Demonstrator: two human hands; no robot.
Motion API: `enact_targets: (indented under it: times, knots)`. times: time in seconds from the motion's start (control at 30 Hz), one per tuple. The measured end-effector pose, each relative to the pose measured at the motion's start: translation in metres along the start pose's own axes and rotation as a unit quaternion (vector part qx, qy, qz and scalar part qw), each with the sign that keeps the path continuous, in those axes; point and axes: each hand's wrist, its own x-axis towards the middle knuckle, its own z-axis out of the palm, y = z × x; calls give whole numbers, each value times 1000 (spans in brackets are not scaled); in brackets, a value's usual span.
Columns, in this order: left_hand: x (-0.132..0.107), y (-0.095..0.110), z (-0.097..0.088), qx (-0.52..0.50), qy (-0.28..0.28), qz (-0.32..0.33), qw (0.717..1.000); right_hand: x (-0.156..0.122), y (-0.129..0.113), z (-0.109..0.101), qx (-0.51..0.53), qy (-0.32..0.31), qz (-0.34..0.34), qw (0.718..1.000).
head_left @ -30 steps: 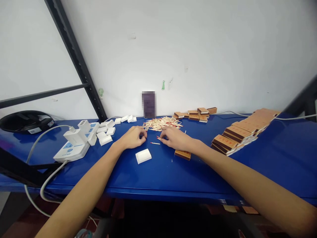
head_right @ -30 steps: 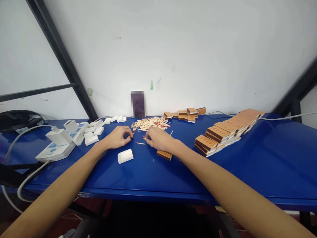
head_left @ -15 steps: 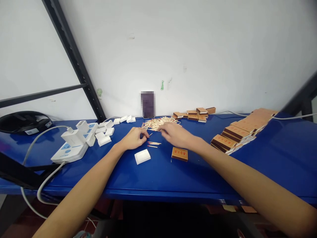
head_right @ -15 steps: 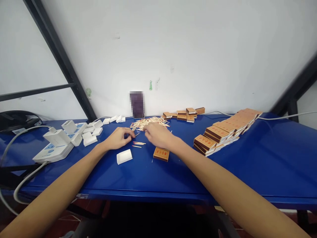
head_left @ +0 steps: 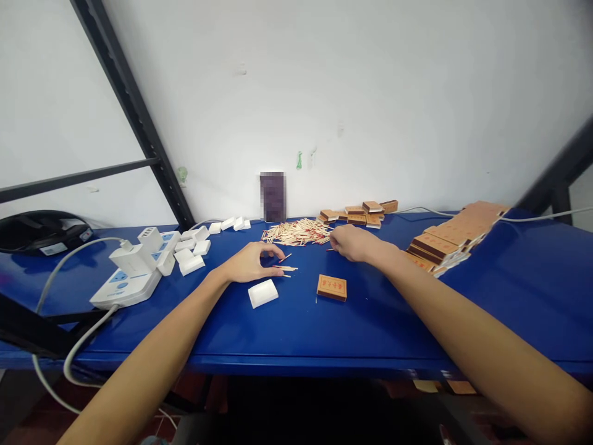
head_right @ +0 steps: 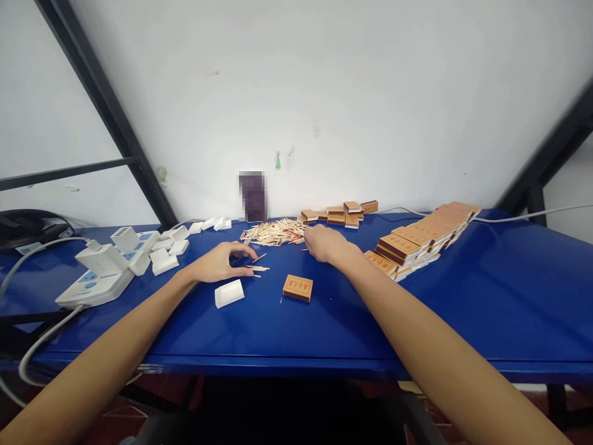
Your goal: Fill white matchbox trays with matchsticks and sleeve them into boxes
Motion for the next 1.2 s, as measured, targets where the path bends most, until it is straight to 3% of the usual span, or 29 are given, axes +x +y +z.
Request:
enact_targets:
  times: [0.27,1.2]
  knots:
    - [4,0,6,-31,4,2,999,14,10,13,19,83,-53,995]
    - [4,0,11,-40,22,9,999,16,12,17,36,62,-61,996]
